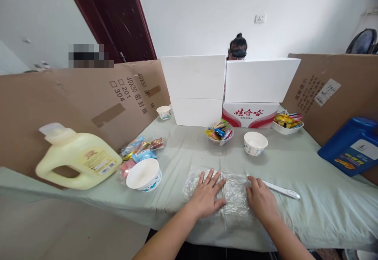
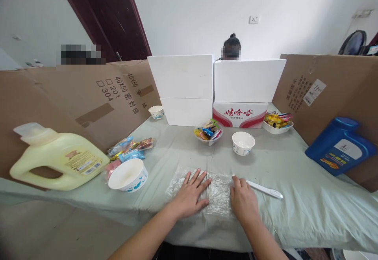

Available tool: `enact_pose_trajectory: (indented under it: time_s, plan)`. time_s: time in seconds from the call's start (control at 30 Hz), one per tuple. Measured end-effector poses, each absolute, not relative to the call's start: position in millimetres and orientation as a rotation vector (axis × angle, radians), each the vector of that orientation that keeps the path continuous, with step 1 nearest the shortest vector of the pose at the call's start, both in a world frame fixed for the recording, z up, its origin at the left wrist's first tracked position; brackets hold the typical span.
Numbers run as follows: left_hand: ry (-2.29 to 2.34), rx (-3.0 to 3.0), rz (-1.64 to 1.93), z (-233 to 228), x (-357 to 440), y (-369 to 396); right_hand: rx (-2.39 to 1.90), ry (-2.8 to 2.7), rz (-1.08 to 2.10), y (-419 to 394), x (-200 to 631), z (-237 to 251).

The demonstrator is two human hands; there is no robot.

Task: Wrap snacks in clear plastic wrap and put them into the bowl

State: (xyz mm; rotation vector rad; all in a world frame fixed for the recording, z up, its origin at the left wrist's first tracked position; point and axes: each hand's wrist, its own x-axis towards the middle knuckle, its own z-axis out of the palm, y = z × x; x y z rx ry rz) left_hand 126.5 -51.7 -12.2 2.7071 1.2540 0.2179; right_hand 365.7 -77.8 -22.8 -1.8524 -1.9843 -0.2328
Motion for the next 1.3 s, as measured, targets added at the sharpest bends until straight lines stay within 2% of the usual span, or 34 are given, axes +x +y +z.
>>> enact_pose_trajectory:
  time_s: [0.1, 0.27, 0.37, 0.47, 0.63, 0.77, 0.87, 1.03, 1.3]
  plan:
    - [1.260, 2.692, 0.185, -16.7, 124.2, -50.9, -1.687, -2.024, -0.292, -75.7, 350.1, -9.3]
    - [1.302, 2.677, 0.175, -15.1, 126.8, -51.7, -1.438, -2.459, 0.038, -64.9, 310.7, -12.6]
    - [1.345, 2.667, 0.176, -15.7, 114.3, -49.2, -1.552, -2.525, 0.132, -60.5, 321.2, -28.0]
    - [1.509, 2.629, 0.195, -20.2, 82.6, -45.2, -1.731, -2.414, 0.069, -60.2, 348.9, -40.7]
    - [1.745, 2.599, 0.330, -20.4, 36.0, -50.0, -1.740, -2.377, 0.026, -66.0, 367.6, -37.4]
    - [1.407, 2.742, 0.591, -7.8, 32.6, -72.2, -1.482, -2.372, -0.045, -88.2, 372.0, -18.3]
    - [1.124, 2.784, 0.611, -3.0, 33.3, -89.0, -1.258, -2.441, -0.035, -115.6, 385.9, -13.1]
    - [1.023, 2.780, 0.736, -8.5, 26.3, -101.2, -1.191, -2.388, -0.076, -151.5, 403.2, -23.7]
    - [1.062, 2.607, 0.720, 10.8, 27.6, -103.9, -1.164, -2.272, 0.138, -154.5, 393.4, -8.3]
